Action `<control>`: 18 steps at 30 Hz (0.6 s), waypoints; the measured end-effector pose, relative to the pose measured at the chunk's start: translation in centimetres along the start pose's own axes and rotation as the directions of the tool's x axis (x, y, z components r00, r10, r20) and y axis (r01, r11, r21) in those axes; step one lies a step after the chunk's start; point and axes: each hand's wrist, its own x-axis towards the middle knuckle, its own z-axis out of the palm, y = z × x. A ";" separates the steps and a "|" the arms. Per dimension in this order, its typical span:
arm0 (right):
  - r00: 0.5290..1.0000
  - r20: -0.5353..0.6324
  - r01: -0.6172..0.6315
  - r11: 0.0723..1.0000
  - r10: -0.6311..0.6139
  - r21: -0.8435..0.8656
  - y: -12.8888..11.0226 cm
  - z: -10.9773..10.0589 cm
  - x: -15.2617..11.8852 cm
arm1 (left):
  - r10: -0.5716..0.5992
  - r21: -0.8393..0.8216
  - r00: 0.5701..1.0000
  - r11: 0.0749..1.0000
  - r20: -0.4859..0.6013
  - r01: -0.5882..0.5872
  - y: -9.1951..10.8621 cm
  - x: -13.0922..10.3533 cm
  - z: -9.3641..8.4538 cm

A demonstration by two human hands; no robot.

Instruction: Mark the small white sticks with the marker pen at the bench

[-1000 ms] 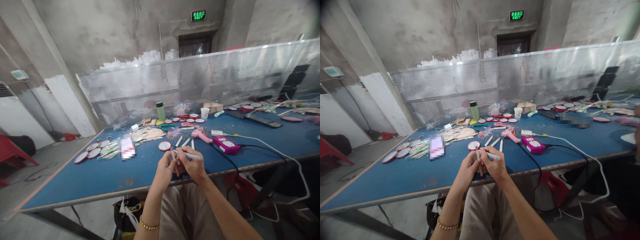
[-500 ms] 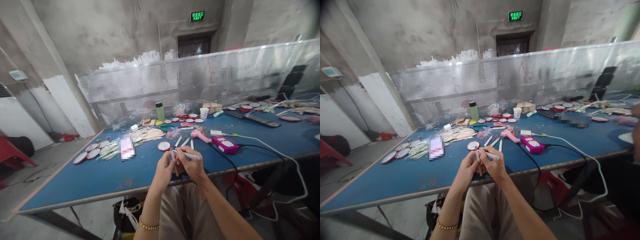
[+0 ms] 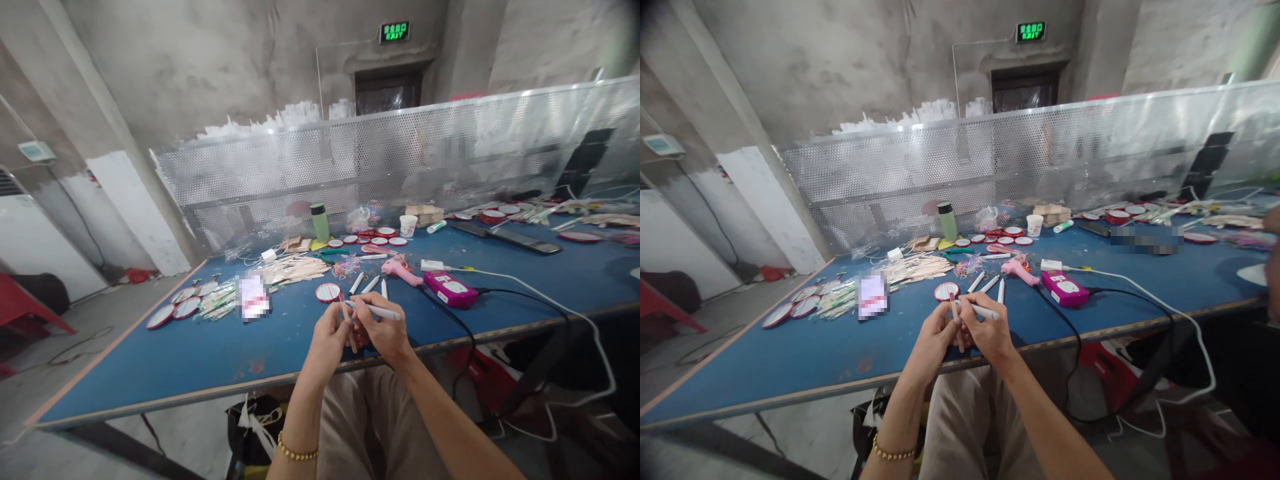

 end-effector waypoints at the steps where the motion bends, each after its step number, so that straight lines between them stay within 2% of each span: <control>1: 1.000 -0.001 0.003 1.000 -0.003 -0.005 0.0 0.0 0.0 | 0.000 0.002 1.000 1.000 0.000 0.000 0.0 0.0 0.0; 10: 1.000 0.011 -0.020 1.000 0.020 -0.007 0.1 0.1 0.0 | 0.001 0.007 1.000 1.000 0.001 -0.001 -0.2 0.1 -0.1; 18: 0.999 -0.019 0.035 0.999 -0.035 -0.019 0.2 -0.1 0.0 | -0.013 0.000 1.000 1.000 -0.011 0.013 0.1 0.0 0.0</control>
